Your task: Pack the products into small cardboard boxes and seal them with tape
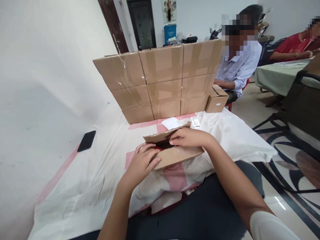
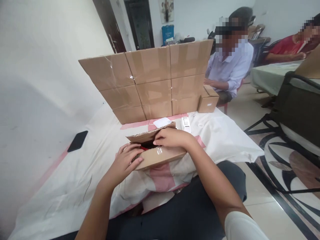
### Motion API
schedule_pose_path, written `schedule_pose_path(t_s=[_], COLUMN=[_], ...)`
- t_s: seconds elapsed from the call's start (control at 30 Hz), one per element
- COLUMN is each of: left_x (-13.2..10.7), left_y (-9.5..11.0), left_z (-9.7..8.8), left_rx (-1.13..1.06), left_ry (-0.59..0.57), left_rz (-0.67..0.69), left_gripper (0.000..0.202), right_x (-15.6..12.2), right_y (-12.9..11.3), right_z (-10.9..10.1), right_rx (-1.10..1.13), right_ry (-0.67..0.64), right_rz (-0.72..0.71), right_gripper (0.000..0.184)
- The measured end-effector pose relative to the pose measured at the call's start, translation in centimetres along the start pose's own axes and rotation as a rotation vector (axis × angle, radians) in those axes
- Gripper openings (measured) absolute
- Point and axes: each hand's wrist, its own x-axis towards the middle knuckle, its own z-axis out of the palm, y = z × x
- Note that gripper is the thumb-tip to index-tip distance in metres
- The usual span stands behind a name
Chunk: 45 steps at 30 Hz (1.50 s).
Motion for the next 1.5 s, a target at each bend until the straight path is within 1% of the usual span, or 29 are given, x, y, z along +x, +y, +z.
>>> schedule_pose_path(t_s=[0.07, 0.13, 0.2, 0.3, 0.37, 0.43, 0.5, 0.57, 0.6, 0.67, 0.7, 0.77, 0.8, 0.9, 0.97, 1.03, 1.13, 1.17, 1.2, 1.23, 1.3, 1.43, 1.5], left_x=[0.0, -0.1, -0.1, 0.0, 0.1, 0.2, 0.1, -0.1, -0.2, -0.4, -0.5, -0.7, -0.7, -0.8, -0.9, -0.9, -0.9, -0.9, -0.9, -0.9, -0.9, -1.0, -1.1], left_y=[0.1, 0.2, 0.0, -0.5, -0.9, -1.0, -0.9, -0.7, -0.6, -0.7, -0.8, -1.1, -1.4, -2.2, -2.7, -2.9, -3.0, -3.0, -3.0, -2.9, -2.8, -2.6, -2.6], left_z=[-0.1, -0.2, -0.2, 0.0, 0.2, 0.3, 0.4, 0.6, 0.7, 1.0, 1.3, 1.8, 2.1, 2.9, 3.3, 3.7, 4.2, 4.4, 4.5, 4.6, 4.8, 4.8, 4.7], left_rx=[-0.017, -0.026, -0.023, -0.022, -0.027, -0.028, -0.015, 0.001, 0.002, -0.028, -0.061, -0.148, -0.194, -0.316, -0.342, -0.313, -0.260, -0.255, -0.254, -0.255, -0.251, -0.250, -0.266], left_ry=[0.000, -0.001, 0.001, 0.015, 0.024, 0.033, 0.045, 0.064, 0.074, 0.104, 0.124, 0.168, 0.190, 0.230, 0.229, 0.220, 0.238, 0.247, 0.251, 0.249, 0.241, 0.247, 0.248], left_rz=[-0.007, -0.002, 0.013, 0.089, 0.144, 0.161, 0.162, 0.162, 0.163, 0.163, 0.160, 0.147, 0.135, 0.104, 0.110, 0.124, 0.129, 0.131, 0.132, 0.132, 0.127, 0.139, 0.147], left_gripper=[0.030, 0.029, 0.030, 0.032, 0.034, 0.035, 0.035, 0.036, 0.037, 0.038, 0.039, 0.042, 0.044, 0.062, 0.070, 0.066, 0.055, 0.054, 0.053, 0.053, 0.054, 0.052, 0.049], right_x=[-0.5, -0.4, 0.2, 1.5, 2.2, 2.3, 2.1, 1.5, 1.2, 0.2, -0.4, -1.8, -2.5, -4.8, -6.0, -6.6, -6.2, -5.8, -5.3, -4.9, -4.3, -4.0, -4.1], right_y=[-0.5, -0.8, -1.0, -1.1, -1.1, -1.1, -1.0, -1.0, -1.1, -1.5, -1.8, -2.5, -2.9, -3.5, -2.9, -1.5, 1.6, 2.6, 3.4, 4.0, 4.7, 4.4, 4.0], right_z=[-0.4, -0.2, 0.6, 2.1, 2.8, 3.1, 2.8, 2.1, 1.6, 0.6, 0.1, -0.9, -1.3, -2.4, -2.9, -3.2, -2.9, -2.6, -2.3, -1.9, -1.2, -0.2, 0.1], right_rx=[0.001, -0.024, -0.065, -0.130, -0.140, -0.131, -0.121, -0.108, -0.094, -0.050, -0.022, 0.045, 0.077, 0.144, 0.150, 0.146, 0.177, 0.202, 0.229, 0.257, 0.297, 0.298, 0.263], right_ry=[-0.037, -0.048, -0.027, 0.015, 0.021, 0.017, 0.014, -0.027, -0.066, -0.142, -0.157, -0.143, -0.133, -0.128, -0.076, 0.037, 0.259, 0.323, 0.355, 0.365, 0.342, 0.312, 0.289], right_rz=[0.009, 0.029, 0.074, 0.154, 0.158, 0.143, 0.142, 0.138, 0.111, 0.014, -0.040, -0.115, -0.128, -0.107, -0.054, 0.014, 0.088, 0.094, 0.088, 0.075, 0.045, -0.030, 0.002], right_gripper=[0.039, 0.042, 0.049, 0.063, 0.068, 0.070, 0.067, 0.063, 0.059, 0.053, 0.050, 0.045, 0.043, 0.043, 0.043, 0.042, 0.050, 0.054, 0.057, 0.058, 0.058, 0.065, 0.069])
